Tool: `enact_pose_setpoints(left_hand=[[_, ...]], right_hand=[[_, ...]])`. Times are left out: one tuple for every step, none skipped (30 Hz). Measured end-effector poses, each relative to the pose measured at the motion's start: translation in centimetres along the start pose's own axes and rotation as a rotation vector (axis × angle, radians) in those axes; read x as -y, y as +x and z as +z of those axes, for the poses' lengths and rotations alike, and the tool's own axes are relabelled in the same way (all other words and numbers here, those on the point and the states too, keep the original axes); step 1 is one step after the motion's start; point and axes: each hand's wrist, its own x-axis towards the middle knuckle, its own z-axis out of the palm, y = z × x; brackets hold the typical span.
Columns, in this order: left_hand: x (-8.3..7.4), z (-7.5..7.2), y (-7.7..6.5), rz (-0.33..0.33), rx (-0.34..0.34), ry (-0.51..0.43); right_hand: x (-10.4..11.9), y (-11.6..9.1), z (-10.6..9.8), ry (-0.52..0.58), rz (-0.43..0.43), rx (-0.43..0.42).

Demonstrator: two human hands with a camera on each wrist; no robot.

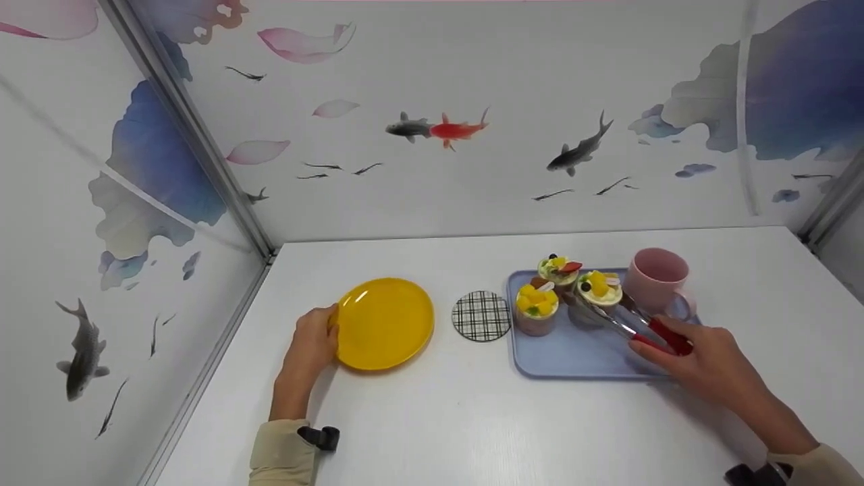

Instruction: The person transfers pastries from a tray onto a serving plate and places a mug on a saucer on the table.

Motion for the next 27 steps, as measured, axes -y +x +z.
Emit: enact_pose_setpoints(left_hand=[[0.01,-0.01,-0.02,-0.001,0.001,-0.002],[0.02,-0.02,-0.04,-0.005,0.003,-0.002],[0.02,-0.03,-0.04,-0.01,0.005,-0.005],[0.04,-0.03,-0.01,-0.009,0.005,0.0],[0.05,-0.03,0.01,-0.008,0.005,0.005],[0.03,-0.05,0.02,-0.005,0.008,0.012],[0.05,-0.04,0.06,-0.004,0.008,0.016],[0.07,-0.04,0.09,-0.003,0.009,0.02],[0.07,-0.05,0.11,-0.001,0.01,0.023],[0.08,-0.05,0.14,0.0,0.01,0.025],[0.07,-0.07,0.14,-0.001,0.011,0.026],[0.07,-0.08,0.15,-0.001,0.013,0.027],[0.08,-0.09,0.16,-0.004,0.012,0.027],[0.09,-0.09,0.16,-0.004,0.013,0.027],[0.09,-0.09,0.15,-0.004,0.013,0.028],[0.11,-0.08,0.15,-0.005,0.012,0.029],[0.11,-0.08,0.14,-0.005,0.012,0.029],[0.1,-0.09,0.12,-0.004,0.011,0.029],[0.08,-0.1,0.1,-0.003,0.01,0.029],[0.08,-0.1,0.09,0.0,0.008,0.029],[0.09,-0.1,0.09,0.002,0.007,0.029],[0.08,-0.11,0.08,0.005,0.006,0.029],[0.07,-0.11,0.09,0.007,0.006,0.028],[0.07,-0.12,0.08,0.009,0.005,0.028],[0.07,-0.12,0.1,0.008,0.007,0.026],[0.06,-0.13,0.11,0.007,0.008,0.024],[0.05,-0.13,0.12,0.005,0.009,0.023]], right_hand=[[0.05,0.0,-0.01,0.001,-0.003,-0.004],[0.08,0.0,-0.01,0.002,-0.006,-0.009],[0.1,0.0,-0.02,0.002,-0.009,-0.014],[0.12,0.0,-0.03,0.006,-0.015,-0.021],[0.14,0.0,-0.05,0.006,-0.019,-0.029],[0.13,-0.01,-0.08,0.005,-0.022,-0.035],[0.15,-0.03,-0.13,0.005,-0.024,-0.041],[0.14,-0.05,-0.19,0.002,-0.024,-0.043],[0.13,-0.07,-0.25,-0.001,-0.024,-0.046],[0.12,-0.09,-0.31,-0.003,-0.024,-0.048],[0.1,-0.11,-0.37,-0.008,-0.02,-0.049],[0.07,-0.13,-0.45,-0.009,-0.019,-0.046],[0.08,-0.15,-0.5,-0.009,-0.019,-0.047],[0.07,-0.15,-0.54,-0.01,-0.019,-0.05],[0.08,-0.16,-0.57,-0.009,-0.02,-0.055],[0.1,-0.18,-0.61,-0.006,-0.022,-0.058],[0.12,-0.19,-0.65,-0.007,-0.022,-0.061],[0.13,-0.2,-0.69,-0.006,-0.022,-0.062],[0.19,-0.21,-0.69,-0.008,-0.02,-0.066],[0.22,-0.22,-0.71,-0.009,-0.018,-0.065],[0.24,-0.22,-0.73,-0.008,-0.016,-0.063],[0.27,-0.22,-0.74,-0.007,-0.014,-0.061],[0.29,-0.21,-0.75,-0.011,-0.012,-0.062],[0.33,-0.22,-0.76,-0.01,-0.012,-0.063],[0.39,-0.24,-0.78,-0.008,-0.015,-0.066],[0.42,-0.28,-0.81,-0.009,-0.019,-0.073],[0.44,-0.32,-0.83,-0.008,-0.024,-0.08]])
